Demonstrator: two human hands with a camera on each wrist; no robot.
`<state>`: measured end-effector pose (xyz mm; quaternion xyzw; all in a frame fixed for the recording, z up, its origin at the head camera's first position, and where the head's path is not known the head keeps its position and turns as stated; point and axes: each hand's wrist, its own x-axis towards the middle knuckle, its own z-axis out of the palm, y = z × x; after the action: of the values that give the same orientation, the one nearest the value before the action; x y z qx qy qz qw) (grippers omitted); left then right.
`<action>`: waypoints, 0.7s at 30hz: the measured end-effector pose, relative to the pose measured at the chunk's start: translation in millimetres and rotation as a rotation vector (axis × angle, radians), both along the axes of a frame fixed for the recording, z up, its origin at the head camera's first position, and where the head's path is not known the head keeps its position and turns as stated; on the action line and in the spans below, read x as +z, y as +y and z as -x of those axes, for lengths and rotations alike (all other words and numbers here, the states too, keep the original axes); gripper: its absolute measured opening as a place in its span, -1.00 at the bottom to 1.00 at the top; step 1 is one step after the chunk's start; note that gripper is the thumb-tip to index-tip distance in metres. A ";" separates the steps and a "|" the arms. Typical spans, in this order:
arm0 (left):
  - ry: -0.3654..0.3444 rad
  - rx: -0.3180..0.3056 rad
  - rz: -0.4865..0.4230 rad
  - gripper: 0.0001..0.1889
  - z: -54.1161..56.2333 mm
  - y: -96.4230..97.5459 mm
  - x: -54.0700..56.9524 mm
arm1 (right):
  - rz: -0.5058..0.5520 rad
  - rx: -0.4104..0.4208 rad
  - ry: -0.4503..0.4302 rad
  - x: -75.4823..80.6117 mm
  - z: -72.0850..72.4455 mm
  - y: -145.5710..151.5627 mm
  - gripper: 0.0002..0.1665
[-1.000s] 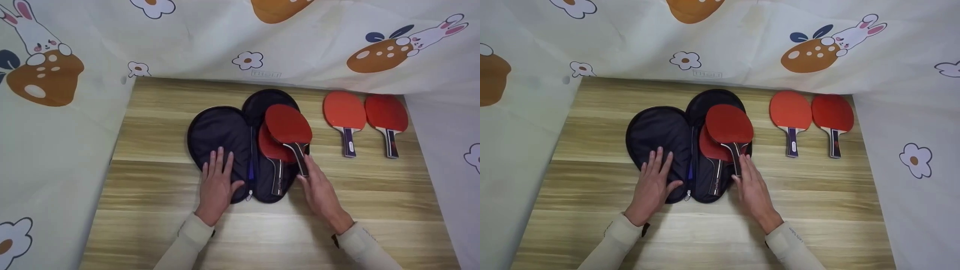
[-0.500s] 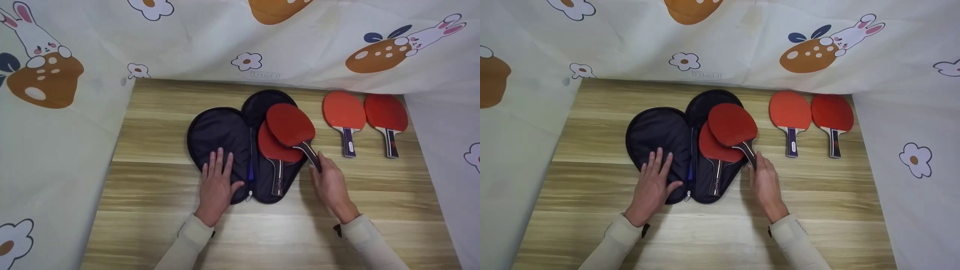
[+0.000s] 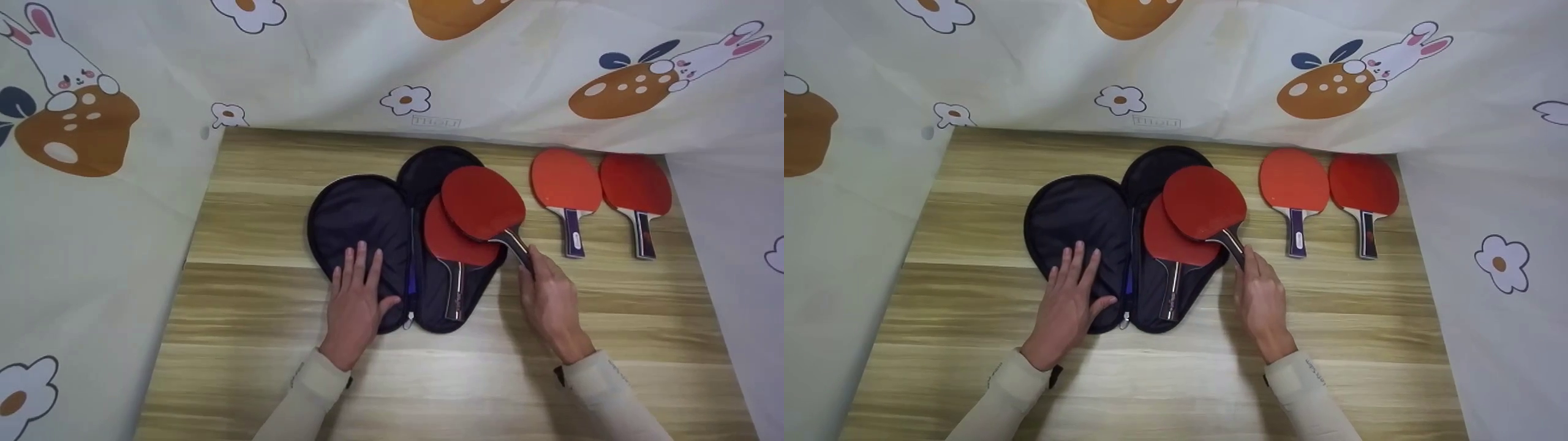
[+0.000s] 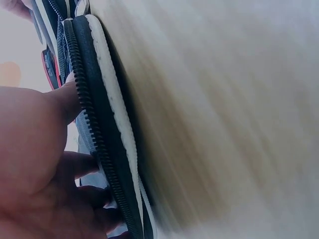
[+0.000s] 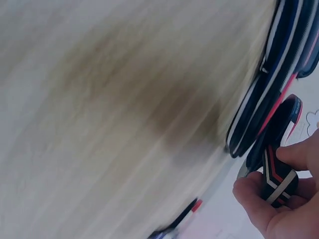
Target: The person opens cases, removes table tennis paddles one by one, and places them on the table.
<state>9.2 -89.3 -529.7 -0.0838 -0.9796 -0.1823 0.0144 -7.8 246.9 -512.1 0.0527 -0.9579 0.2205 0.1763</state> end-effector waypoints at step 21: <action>0.014 0.000 0.018 -0.09 -0.7 -1.2 1.1 | -0.053 -0.291 -0.028 41.0 23.5 115.5 -0.54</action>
<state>10.0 -90.5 -528.6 -0.0854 -0.9810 -0.1732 0.0204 -31.3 362.4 -471.1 -0.0850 -0.9632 0.1681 0.1917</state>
